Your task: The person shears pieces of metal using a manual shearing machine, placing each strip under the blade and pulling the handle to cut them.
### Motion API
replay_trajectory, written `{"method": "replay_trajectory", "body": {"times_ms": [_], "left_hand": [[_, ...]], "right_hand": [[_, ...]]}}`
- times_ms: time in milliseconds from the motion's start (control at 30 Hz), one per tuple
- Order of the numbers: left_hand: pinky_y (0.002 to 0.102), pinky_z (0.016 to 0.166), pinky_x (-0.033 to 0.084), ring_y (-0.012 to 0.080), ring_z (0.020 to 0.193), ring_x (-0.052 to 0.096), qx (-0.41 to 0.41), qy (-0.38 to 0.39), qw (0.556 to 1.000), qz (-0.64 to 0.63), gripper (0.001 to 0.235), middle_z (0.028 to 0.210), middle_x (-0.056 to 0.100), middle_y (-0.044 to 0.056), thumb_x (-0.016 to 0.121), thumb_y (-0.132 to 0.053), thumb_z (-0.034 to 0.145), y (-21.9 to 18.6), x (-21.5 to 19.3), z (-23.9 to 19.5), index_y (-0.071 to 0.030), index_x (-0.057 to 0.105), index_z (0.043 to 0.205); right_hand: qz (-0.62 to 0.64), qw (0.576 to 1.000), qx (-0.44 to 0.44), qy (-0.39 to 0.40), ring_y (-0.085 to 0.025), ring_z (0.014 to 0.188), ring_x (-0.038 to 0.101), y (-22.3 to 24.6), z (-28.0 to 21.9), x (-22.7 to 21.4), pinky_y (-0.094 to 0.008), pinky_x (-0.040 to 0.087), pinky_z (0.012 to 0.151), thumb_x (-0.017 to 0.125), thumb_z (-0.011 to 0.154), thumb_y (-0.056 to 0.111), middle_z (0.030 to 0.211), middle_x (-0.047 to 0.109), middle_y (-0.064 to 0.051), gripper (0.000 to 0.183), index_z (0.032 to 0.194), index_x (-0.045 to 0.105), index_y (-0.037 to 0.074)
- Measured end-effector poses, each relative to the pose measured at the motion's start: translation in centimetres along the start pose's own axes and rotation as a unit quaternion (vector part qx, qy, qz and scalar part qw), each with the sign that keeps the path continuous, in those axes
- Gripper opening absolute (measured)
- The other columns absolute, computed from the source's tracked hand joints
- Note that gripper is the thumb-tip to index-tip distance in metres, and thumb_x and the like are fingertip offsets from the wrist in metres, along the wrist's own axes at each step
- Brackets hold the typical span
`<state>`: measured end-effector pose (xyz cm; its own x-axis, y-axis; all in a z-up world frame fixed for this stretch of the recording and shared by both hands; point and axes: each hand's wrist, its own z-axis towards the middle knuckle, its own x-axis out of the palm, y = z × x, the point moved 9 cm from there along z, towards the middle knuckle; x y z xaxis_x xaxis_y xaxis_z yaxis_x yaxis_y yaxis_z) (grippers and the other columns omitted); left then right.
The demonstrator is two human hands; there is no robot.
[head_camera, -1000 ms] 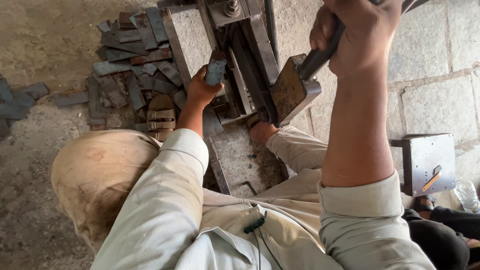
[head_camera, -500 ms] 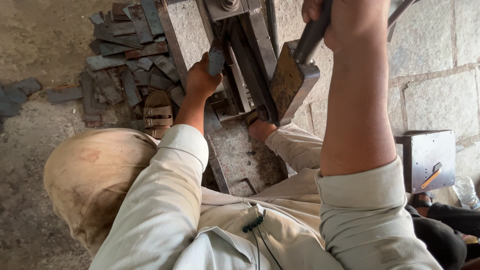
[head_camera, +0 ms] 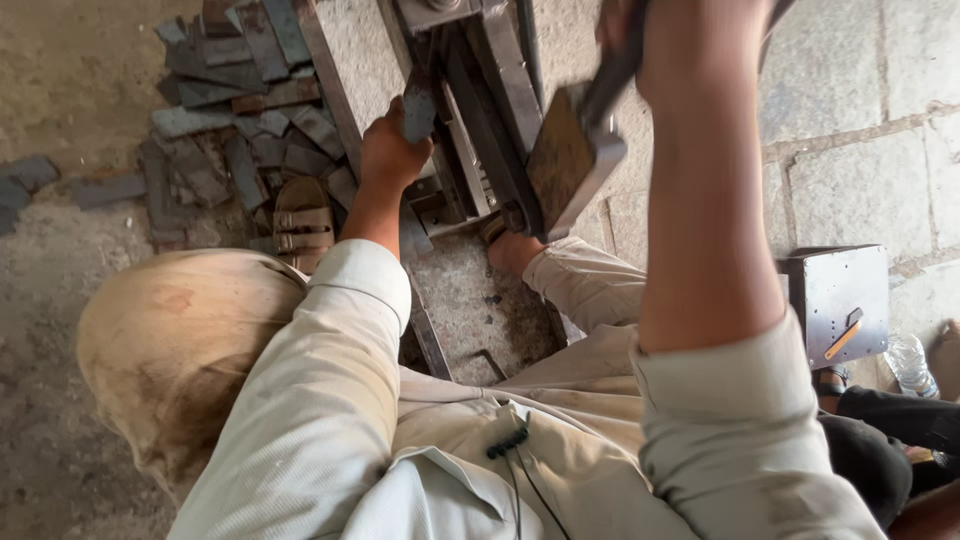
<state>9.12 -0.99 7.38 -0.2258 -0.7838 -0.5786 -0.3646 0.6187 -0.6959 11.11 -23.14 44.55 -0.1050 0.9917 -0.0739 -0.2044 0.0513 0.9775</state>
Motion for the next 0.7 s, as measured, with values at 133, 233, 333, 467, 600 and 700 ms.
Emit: {"method": "replay_trajectory", "body": {"times_ms": [133, 233, 333, 467, 600, 700], "left_hand": [[0.044, 0.072, 0.062, 0.0328, 0.086, 0.075, 0.118, -0.089, 0.989, -0.016, 0.081, 0.105, 0.074, 0.022, 0.078, -0.022, 0.084, -2.2, -1.7, -0.3, -0.002, 0.043, 0.154], [0.044, 0.075, 0.061, 0.0341, 0.089, 0.073, 0.105, -0.079, 0.991, -0.018, 0.083, 0.106, 0.074, 0.024, 0.078, -0.023, 0.083, -1.5, -1.0, 0.5, -0.002, 0.04, 0.154], [0.045, 0.082, 0.06, 0.0361, 0.094, 0.073, 0.024, -0.046, 0.997, -0.054, 0.084, 0.11, 0.073, 0.025, 0.076, -0.024, 0.084, 1.4, 0.8, -0.3, -0.003, 0.039, 0.156], [0.047, 0.093, 0.057, 0.0386, 0.111, 0.069, 0.09, -0.17, 0.977, -0.09, 0.08, 0.124, 0.07, 0.026, 0.079, -0.026, 0.081, 1.0, -2.9, -0.9, -0.002, 0.047, 0.15], [0.046, 0.104, 0.052, 0.0395, 0.126, 0.062, -0.014, -0.238, 0.961, -0.137, 0.079, 0.135, 0.064, 0.026, 0.083, -0.032, 0.077, 6.2, -7.7, -1.2, -0.002, 0.054, 0.145], [0.042, 0.119, 0.052, 0.0314, 0.136, 0.067, -0.024, -0.529, 0.804, -0.27, 0.092, 0.145, 0.068, 0.02, 0.077, -0.05, 0.087, 11.8, -19.1, -4.4, -0.002, 0.04, 0.156]], "right_hand": [[0.047, 0.993, -0.096, -0.044, -0.017, 0.044, 0.048, 5.3, -11.8, -2.1, -0.038, 0.047, 0.049, 0.062, 0.106, 0.007, 0.059, 0.046, -0.005, 0.03, 0.083, 0.044, 0.011], [0.046, 0.985, -0.164, -0.019, -0.017, 0.041, 0.055, 4.8, -18.8, -3.6, -0.037, 0.049, 0.046, 0.07, 0.103, 0.02, 0.06, 0.057, -0.008, 0.029, 0.082, 0.052, 0.009], [0.079, 0.981, -0.175, -0.004, -0.018, 0.045, 0.054, 3.4, -20.5, -5.5, -0.037, 0.049, 0.051, 0.067, 0.104, 0.015, 0.06, 0.058, -0.011, 0.025, 0.087, 0.053, 0.005], [0.106, 0.979, -0.17, 0.04, -0.019, 0.044, 0.052, 3.6, -15.9, -5.3, -0.037, 0.05, 0.049, 0.061, 0.104, 0.004, 0.06, 0.055, -0.015, 0.025, 0.081, 0.05, 0.003], [0.121, 0.984, -0.127, 0.029, -0.022, 0.046, 0.052, 3.0, -11.7, -4.5, -0.04, 0.051, 0.051, 0.058, 0.103, -0.001, 0.062, 0.053, -0.015, 0.021, 0.084, 0.048, 0.002], [0.135, 0.988, -0.074, -0.011, -0.023, 0.048, 0.053, 1.8, -7.9, -4.7, -0.04, 0.05, 0.049, 0.058, 0.103, -0.002, 0.063, 0.051, -0.012, 0.017, 0.089, 0.05, 0.003]]}}
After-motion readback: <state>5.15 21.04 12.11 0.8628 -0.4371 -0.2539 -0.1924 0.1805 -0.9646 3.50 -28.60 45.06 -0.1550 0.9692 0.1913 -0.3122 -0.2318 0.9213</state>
